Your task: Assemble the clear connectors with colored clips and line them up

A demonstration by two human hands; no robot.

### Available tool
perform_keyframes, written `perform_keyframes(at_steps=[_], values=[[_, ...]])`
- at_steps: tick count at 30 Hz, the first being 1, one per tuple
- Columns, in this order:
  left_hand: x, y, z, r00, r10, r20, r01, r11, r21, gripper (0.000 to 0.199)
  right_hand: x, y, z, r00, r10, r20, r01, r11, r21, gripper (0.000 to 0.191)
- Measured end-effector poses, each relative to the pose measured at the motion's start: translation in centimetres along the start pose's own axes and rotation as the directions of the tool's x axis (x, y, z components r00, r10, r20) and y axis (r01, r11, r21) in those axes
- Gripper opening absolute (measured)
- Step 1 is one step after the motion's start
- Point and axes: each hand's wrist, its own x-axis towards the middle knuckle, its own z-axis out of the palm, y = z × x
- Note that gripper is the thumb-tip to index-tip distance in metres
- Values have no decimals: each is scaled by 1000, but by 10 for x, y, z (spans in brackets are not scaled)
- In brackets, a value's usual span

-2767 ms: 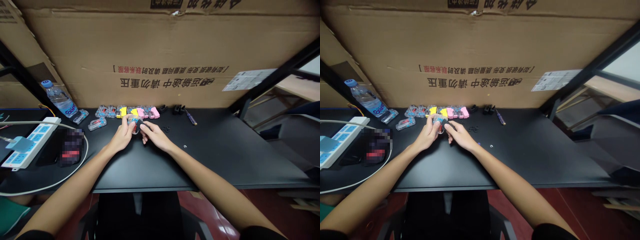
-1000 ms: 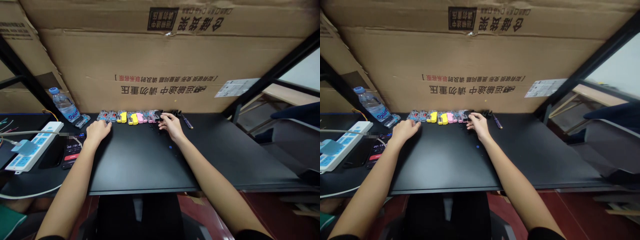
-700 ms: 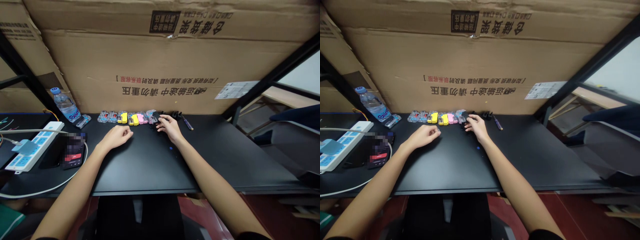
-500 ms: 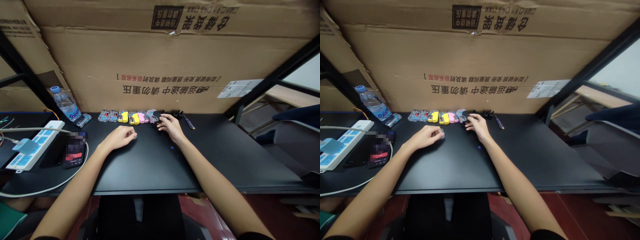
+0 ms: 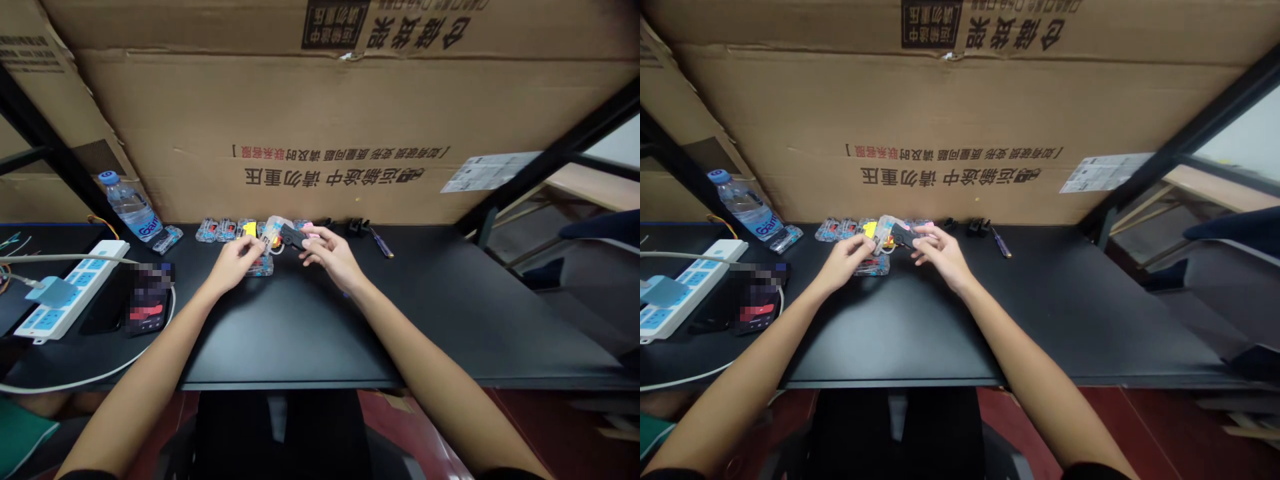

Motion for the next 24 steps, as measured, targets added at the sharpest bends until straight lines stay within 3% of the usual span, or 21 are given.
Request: perform_keyframes(at_steps=[2, 5, 7, 11, 16, 20, 24], values=[[0, 1, 1, 1000, 7, -28, -6, 1000, 30, 36, 0, 0, -1, 1000, -14, -22, 14, 1000, -15, 52], [-1, 1, 6, 996, 3, 88, -9, 997, 74, 35, -2, 1, 5, 997, 43, 71, -39, 998, -55, 61], [-1, 0, 5, 994, -1, 109, -2, 1000, 31, 37, -3, 0, 6, 995, 49, 91, -43, 997, -62, 67], [1, 0, -2, 996, 31, -80, -26, 998, 61, 35, -3, -3, 3, 1000, -15, 9, 16, 998, -62, 68], [-2, 1, 8, 998, 44, 49, -51, 986, 161, 36, -6, 12, 14, 985, 100, 143, -94, 994, -53, 75], [-3, 0, 15, 997, 25, 78, -39, 982, 186, 41, -9, 17, 22, 976, 127, 176, -122, 992, -39, 56], [-3, -3, 12, 996, 33, 78, -49, 974, 221, 45, -7, 11, 18, 957, 221, 190, -230, 973, 27, 32]])
